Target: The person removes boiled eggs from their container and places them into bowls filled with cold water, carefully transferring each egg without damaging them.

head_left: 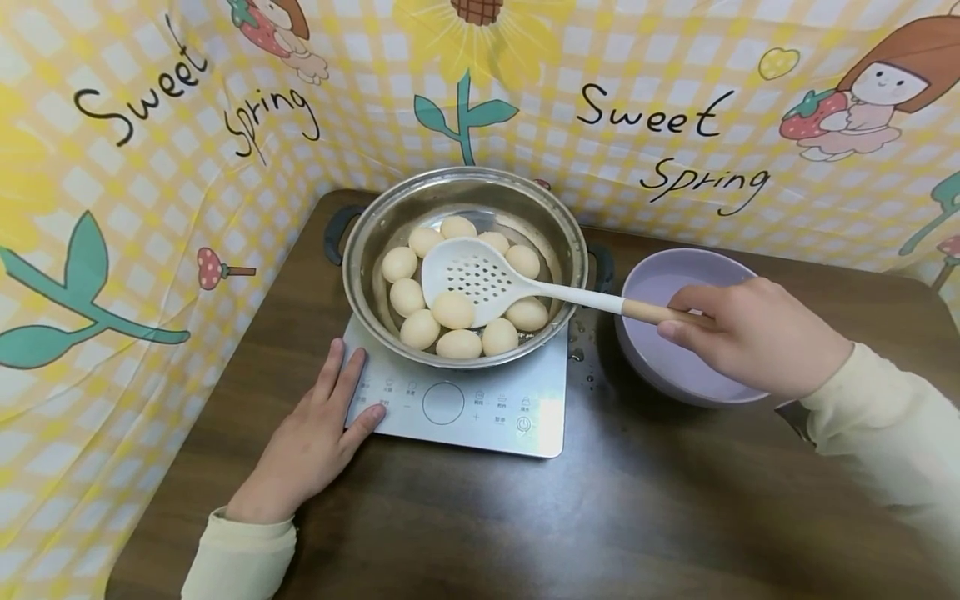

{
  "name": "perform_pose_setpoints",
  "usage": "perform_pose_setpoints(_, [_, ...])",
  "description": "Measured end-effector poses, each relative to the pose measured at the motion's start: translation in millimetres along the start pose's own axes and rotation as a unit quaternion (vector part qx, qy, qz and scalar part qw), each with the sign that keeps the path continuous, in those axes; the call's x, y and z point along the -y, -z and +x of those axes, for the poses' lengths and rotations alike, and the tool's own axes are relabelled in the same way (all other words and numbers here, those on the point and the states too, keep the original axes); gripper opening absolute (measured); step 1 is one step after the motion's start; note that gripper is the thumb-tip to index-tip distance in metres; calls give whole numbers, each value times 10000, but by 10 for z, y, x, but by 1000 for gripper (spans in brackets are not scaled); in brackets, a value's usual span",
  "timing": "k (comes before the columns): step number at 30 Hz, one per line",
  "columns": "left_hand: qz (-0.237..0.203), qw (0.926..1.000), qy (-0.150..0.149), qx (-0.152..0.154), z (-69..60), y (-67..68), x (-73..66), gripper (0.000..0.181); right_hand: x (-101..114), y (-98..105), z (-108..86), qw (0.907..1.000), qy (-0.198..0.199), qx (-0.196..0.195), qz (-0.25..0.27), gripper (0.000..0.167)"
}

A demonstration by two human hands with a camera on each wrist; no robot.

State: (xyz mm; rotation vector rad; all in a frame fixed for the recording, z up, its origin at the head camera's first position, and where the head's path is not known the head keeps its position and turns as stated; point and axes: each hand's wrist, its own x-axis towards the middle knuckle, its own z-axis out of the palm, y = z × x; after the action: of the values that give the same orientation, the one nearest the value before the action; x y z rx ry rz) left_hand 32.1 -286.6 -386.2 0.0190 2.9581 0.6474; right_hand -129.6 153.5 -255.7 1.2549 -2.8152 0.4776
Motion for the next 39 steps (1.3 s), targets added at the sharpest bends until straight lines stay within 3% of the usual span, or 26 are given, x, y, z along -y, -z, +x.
perform_pose_setpoints(4, [12, 10000, -23, -5, 3, -9, -5, 79, -9, 40, 31, 9983, -321, 433, 212, 3])
perform_pose_setpoints(8, [-5, 10000, -35, -25, 7, -3, -8, 78, 2, 93, 79, 9936, -658, 815, 434, 11])
perform_pose_setpoints(14, [-47, 10000, 32, 2, -2, -10, -1, 79, 27, 137, 224, 9862, -859, 1291, 580, 18])
perform_pose_setpoints(20, [-53, 10000, 32, 13, -4, -20, -10, 79, 8, 152, 292, 9683, -1218, 1766, 1278, 19])
perform_pose_setpoints(39, [-19, 10000, -71, -23, 15, -8, -6, 78, -111, 212, 221, 9504, -1400, 1913, 2012, 17])
